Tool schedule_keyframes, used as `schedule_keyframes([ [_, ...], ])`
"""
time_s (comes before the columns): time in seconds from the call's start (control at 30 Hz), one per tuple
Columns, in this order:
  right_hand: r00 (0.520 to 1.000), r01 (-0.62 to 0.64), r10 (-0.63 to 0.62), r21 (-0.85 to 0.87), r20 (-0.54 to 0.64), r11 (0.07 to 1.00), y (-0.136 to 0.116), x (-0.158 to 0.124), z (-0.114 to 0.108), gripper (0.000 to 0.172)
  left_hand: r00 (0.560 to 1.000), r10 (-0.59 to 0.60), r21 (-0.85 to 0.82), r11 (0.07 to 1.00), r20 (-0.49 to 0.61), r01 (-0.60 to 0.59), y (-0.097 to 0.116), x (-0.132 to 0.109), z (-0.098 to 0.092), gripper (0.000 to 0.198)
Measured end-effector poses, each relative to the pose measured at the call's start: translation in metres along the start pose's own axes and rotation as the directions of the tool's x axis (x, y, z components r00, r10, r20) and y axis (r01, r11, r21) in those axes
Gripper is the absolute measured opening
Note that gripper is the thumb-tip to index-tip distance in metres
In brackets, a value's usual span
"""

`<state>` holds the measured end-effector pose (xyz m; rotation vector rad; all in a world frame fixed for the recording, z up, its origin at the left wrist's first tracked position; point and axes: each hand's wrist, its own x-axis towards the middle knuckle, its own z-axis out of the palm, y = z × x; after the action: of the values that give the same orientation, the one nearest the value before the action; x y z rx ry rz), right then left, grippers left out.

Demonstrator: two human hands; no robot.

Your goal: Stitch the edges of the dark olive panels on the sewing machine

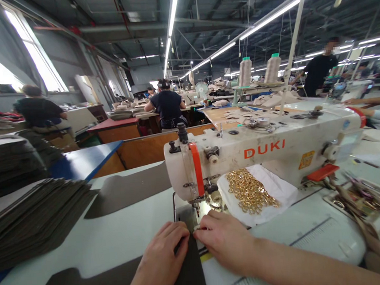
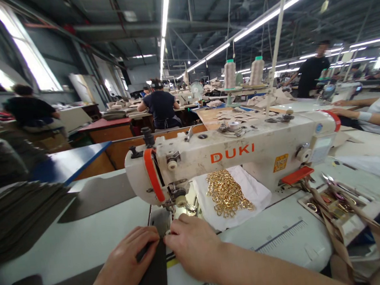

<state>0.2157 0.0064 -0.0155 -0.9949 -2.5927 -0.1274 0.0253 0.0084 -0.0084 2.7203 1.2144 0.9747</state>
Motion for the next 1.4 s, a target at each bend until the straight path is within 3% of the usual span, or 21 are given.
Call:
schedule_keyframes([
  [0.17,0.994,0.104,-0.104,0.005,0.03,0.995,0.0,-0.02,-0.017,0.011,0.999,0.033,0.024,0.999,-0.013,-0.033,0.0,0.001,0.0,0.019],
  [0.3,0.946,0.322,-0.318,-0.068,0.068,0.944,-0.003,-0.042,-0.034,0.009,1.0,0.005,0.038,0.999,0.0,-0.005,-0.002,0.0,0.003,0.019],
  [0.4,0.922,0.385,-0.386,-0.104,0.017,0.917,-0.004,-0.047,-0.033,0.013,1.0,-0.018,0.033,0.999,-0.005,0.018,-0.003,-0.002,0.004,0.018],
  [0.53,0.944,0.326,-0.33,-0.091,-0.021,0.941,-0.007,-0.035,-0.019,0.011,0.999,-0.041,0.004,0.999,-0.028,0.041,-0.003,-0.003,0.004,0.016],
  [0.7,0.952,0.288,-0.29,-0.04,-0.1,0.957,-0.012,-0.012,0.001,0.025,0.998,-0.055,-0.051,0.997,-0.043,0.053,-0.004,-0.001,0.003,0.014],
  [0.9,0.941,0.311,-0.309,-0.014,-0.141,0.95,-0.011,-0.007,0.022,0.019,0.992,-0.129,-0.09,0.988,-0.008,0.128,-0.006,-0.002,0.003,0.014],
  [1.13,0.94,0.315,-0.314,-0.012,-0.135,0.949,-0.011,-0.006,0.024,0.022,0.98,-0.19,-0.128,0.972,0.06,0.197,-0.004,0.002,0.0,0.013],
  [1.4,0.936,0.315,-0.311,0.0,-0.167,0.949,-0.01,-0.006,0.025,0.02,0.989,-0.143,-0.149,0.978,0.03,0.146,-0.005,-0.001,0.001,0.013],
])
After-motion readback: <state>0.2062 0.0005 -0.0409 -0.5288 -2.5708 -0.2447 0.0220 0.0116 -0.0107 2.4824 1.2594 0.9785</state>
